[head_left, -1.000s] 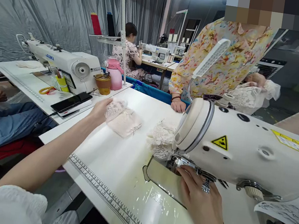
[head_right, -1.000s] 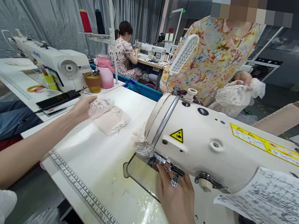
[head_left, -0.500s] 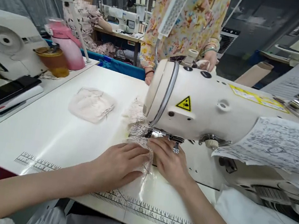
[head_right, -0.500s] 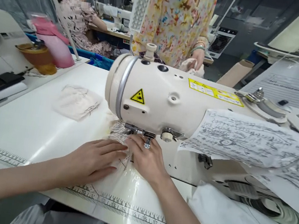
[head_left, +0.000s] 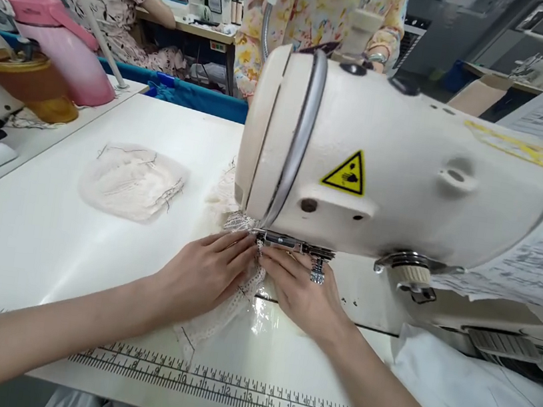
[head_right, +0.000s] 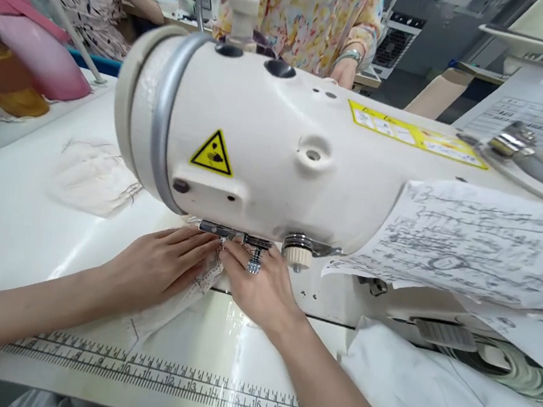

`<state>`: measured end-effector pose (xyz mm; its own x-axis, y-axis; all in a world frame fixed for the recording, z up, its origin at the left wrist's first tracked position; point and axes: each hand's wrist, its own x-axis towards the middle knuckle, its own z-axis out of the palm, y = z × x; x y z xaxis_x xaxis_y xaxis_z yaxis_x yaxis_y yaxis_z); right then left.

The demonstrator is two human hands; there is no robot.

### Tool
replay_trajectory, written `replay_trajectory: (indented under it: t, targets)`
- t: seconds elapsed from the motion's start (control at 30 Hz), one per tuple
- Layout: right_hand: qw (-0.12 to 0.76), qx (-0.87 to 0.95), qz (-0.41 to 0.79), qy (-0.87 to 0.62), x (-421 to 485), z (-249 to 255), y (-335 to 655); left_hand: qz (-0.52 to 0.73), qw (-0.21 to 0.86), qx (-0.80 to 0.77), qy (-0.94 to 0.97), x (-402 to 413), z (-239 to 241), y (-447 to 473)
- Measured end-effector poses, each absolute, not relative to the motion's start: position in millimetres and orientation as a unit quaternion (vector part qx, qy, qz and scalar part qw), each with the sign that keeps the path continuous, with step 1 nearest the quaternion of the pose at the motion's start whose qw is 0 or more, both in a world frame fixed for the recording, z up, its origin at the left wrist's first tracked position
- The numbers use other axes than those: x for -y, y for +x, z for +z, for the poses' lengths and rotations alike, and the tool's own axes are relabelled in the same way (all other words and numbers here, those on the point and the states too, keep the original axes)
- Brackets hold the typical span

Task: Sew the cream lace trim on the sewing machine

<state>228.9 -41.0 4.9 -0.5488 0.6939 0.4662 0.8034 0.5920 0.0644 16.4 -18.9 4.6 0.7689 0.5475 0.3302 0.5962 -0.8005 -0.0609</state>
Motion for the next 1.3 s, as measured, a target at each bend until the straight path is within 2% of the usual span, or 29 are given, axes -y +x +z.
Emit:
replay_trajectory:
  t: [0.43, 0.73, 1.0, 1.13, 1.3]
  targets:
    - [0.223, 0.869, -0.150, -0.416, 33, 2, 227, -0.164, 0.053, 0.297, -0.939, 7, 0, 12]
    - [0.200, 0.865, -0.165, -0.429, 37, -3, 228, -0.173, 0.049, 0.301, -0.937, 7, 2, 13]
    - [0.237, 0.874, -0.164, -0.390, 30, -6, 228, -0.175, 0.046, 0.299, -0.937, 2, 1, 10]
    - [0.242, 0.870, -0.161, -0.398, 33, -5, 228, -0.189, 0.092, 0.272, -0.939, 5, 17, 4]
    - [0.255, 0.871, -0.122, -0.402, 35, -4, 229, -0.141, 0.054, 0.165, -0.975, 28, 39, -33]
